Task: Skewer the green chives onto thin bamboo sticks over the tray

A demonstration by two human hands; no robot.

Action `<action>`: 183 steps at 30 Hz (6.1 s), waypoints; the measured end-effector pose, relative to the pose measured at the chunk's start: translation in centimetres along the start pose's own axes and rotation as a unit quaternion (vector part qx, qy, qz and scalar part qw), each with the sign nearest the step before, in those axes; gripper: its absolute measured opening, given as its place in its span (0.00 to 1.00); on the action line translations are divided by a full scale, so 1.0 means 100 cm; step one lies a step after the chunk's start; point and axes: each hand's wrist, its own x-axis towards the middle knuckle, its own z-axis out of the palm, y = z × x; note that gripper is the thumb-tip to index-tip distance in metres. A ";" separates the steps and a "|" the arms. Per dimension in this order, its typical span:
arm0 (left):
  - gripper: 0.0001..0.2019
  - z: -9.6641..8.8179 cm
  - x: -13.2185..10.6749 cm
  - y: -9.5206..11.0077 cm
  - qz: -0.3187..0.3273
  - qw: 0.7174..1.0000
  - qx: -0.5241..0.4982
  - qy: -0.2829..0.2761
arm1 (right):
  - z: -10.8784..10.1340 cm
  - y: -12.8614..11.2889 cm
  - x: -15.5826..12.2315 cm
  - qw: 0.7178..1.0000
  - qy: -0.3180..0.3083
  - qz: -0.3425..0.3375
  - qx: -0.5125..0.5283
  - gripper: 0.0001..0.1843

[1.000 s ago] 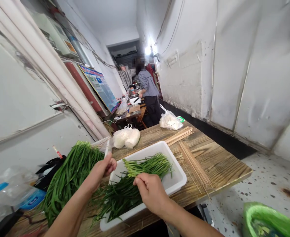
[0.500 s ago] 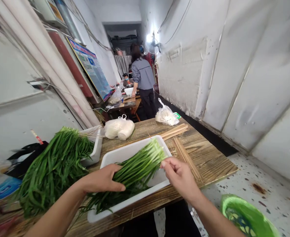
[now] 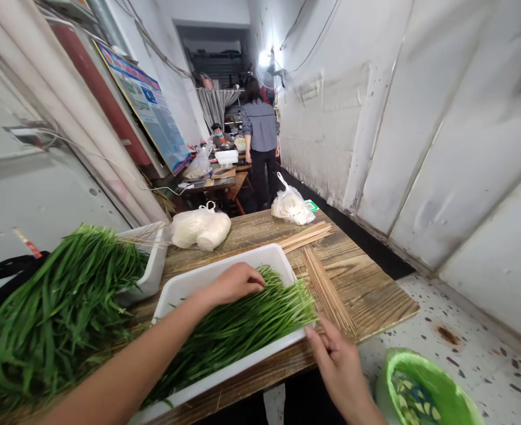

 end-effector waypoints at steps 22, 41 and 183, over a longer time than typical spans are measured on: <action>0.14 0.028 0.005 0.030 -0.086 0.841 -0.514 0.147 | 0.000 -0.023 0.028 0.988 -0.116 0.026 0.103 0.19; 0.13 0.027 0.004 0.039 -0.085 0.805 -0.558 0.179 | -0.001 -0.025 0.029 0.989 -0.118 0.005 0.083 0.19; 0.10 0.061 0.032 -0.002 -0.070 0.984 0.096 0.135 | -0.004 0.003 0.018 0.987 -0.072 0.052 0.135 0.21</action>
